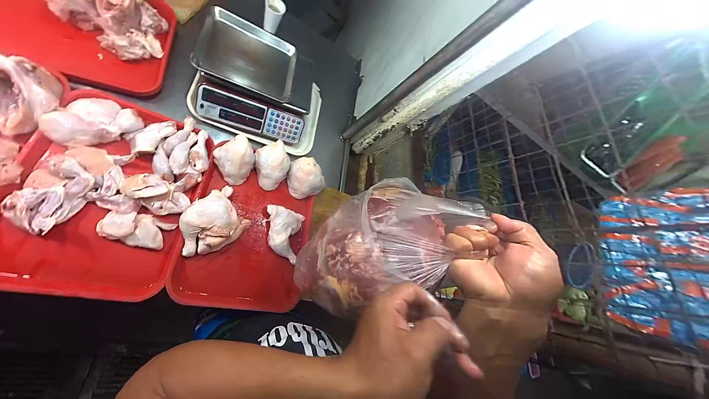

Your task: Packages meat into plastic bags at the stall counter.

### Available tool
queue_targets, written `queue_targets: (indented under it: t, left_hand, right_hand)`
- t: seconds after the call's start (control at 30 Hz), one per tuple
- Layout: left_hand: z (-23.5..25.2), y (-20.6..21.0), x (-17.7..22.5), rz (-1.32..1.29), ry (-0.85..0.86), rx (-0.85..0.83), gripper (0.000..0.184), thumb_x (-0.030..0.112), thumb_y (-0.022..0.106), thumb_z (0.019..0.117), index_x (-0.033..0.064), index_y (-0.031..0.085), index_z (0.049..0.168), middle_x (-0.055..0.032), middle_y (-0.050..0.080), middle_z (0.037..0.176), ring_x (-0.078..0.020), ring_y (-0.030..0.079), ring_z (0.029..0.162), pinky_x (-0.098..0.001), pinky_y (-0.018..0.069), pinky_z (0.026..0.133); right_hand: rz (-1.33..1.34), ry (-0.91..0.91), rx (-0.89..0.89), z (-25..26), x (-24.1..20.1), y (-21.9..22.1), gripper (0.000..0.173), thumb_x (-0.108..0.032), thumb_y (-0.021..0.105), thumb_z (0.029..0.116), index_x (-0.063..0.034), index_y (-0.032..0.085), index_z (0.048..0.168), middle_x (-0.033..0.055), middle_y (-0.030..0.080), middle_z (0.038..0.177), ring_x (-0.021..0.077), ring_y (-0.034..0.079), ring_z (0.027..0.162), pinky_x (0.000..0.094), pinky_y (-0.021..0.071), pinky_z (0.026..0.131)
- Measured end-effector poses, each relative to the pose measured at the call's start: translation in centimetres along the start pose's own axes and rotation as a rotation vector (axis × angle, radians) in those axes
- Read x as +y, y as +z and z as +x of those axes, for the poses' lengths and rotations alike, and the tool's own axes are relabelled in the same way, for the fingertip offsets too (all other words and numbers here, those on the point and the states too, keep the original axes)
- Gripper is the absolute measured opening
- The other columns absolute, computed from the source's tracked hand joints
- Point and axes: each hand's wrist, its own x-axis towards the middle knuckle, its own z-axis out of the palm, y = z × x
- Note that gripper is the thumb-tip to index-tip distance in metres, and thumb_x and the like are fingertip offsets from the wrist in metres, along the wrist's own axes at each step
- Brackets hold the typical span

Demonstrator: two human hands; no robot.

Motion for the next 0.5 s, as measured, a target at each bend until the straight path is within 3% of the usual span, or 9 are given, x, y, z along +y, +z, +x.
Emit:
queue_targets:
  t: [0.13, 0.2, 0.3, 0.33, 0.37, 0.43, 0.47, 0.5]
  left_hand:
    - [3.5, 3.4, 1.1, 0.02, 0.06, -0.148, 0.012, 0.0, 0.046, 0.1006, -0.0029, 0.056, 0.106, -0.0073, 0.065, 0.095, -0.0118, 0.065, 0.085, -0.0292, 0.0569, 0.077]
    - [3.8, 3.8, 0.2, 0.078, 0.055, -0.222, 0.014, 0.0, 0.046, 0.0993, -0.0044, 0.057, 0.107, -0.0087, 0.066, 0.098, -0.0119, 0.066, 0.089, -0.0294, 0.0564, 0.08]
    - [2.9, 0.1, 0.4, 0.449, 0.058, -0.452, 0.028, 0.01, 0.049, 0.1014, -0.0075, 0.068, 0.112, -0.0125, 0.071, 0.106, -0.0146, 0.068, 0.098, -0.0341, 0.0562, 0.091]
    - [2.7, -1.9, 1.3, 0.627, 0.047, -0.5, 0.029, 0.014, 0.05, 0.1027, -0.0035, 0.072, 0.108, -0.0094, 0.072, 0.102, -0.0125, 0.068, 0.095, -0.0327, 0.0562, 0.088]
    - [2.9, -3.8, 2.7, 0.823, 0.029, -0.485, 0.028, 0.018, 0.052, 0.1035, 0.0024, 0.075, 0.1, -0.0039, 0.073, 0.093, -0.009, 0.068, 0.086, -0.0305, 0.0573, 0.08]
    - [4.9, -6.3, 5.0, 1.245, 0.015, -0.246, 0.029, 0.027, 0.056, 0.1013, 0.0107, 0.074, 0.085, 0.0032, 0.069, 0.073, -0.0064, 0.066, 0.066, -0.0308, 0.0573, 0.062]
    - [7.1, -6.9, 5.4, 1.419, 0.003, -0.106, 0.028, 0.031, 0.058, 0.0989, 0.0101, 0.073, 0.09, 0.0, 0.067, 0.072, -0.0116, 0.065, 0.064, -0.0369, 0.0563, 0.061]
    - [9.9, -7.5, 5.2, 1.533, -0.022, -0.02, 0.031, 0.036, 0.061, 0.0963, 0.0092, 0.073, 0.107, -0.0054, 0.07, 0.082, -0.0187, 0.067, 0.073, -0.0442, 0.0573, 0.069]
  right_hand:
    - [-0.227, 0.102, -0.09, -1.4, -1.2, -1.8, 0.048, -0.025, 0.028, 0.107, -0.0164, 0.055, 0.069, -0.0072, 0.049, 0.053, 0.0008, 0.049, 0.047, 0.0161, 0.044, 0.047]
    - [-0.25, 0.103, -0.031, -1.0, -1.5, -3.0, 0.044, -0.024, 0.03, 0.106, -0.0174, 0.053, 0.069, -0.0073, 0.046, 0.052, 0.0021, 0.046, 0.045, 0.0178, 0.0418, 0.046]
    - [-0.31, 0.081, -0.021, -0.5, -1.5, -5.6, 0.035, -0.021, 0.036, 0.1036, -0.0198, 0.054, 0.073, -0.0072, 0.046, 0.054, 0.005, 0.046, 0.045, 0.0235, 0.0452, 0.048]
    - [-0.336, 0.07, -0.051, -0.3, -1.3, -6.4, 0.031, -0.019, 0.037, 0.1023, -0.0203, 0.054, 0.076, -0.0075, 0.046, 0.054, 0.0051, 0.044, 0.045, 0.0245, 0.0446, 0.047]
    - [-0.357, 0.058, -0.082, -0.2, -0.7, -7.1, 0.026, -0.017, 0.039, 0.1001, -0.0198, 0.053, 0.078, -0.0074, 0.044, 0.055, 0.0056, 0.042, 0.045, 0.0257, 0.0432, 0.046]
    - [-0.392, 0.039, -0.095, -0.2, 1.1, -8.2, 0.02, -0.012, 0.044, 0.0949, -0.0176, 0.053, 0.078, -0.006, 0.044, 0.055, 0.0066, 0.042, 0.043, 0.0269, 0.0431, 0.044]
    - [-0.405, 0.04, -0.081, -0.2, 1.8, -8.6, 0.019, -0.01, 0.044, 0.0941, -0.0163, 0.053, 0.078, -0.0056, 0.044, 0.055, 0.0068, 0.041, 0.043, 0.0264, 0.0421, 0.043]
    - [-0.41, 0.047, -0.064, -0.2, 2.4, -9.0, 0.018, -0.009, 0.045, 0.0935, -0.0152, 0.052, 0.078, -0.005, 0.043, 0.054, 0.0072, 0.041, 0.042, 0.0264, 0.0419, 0.043]
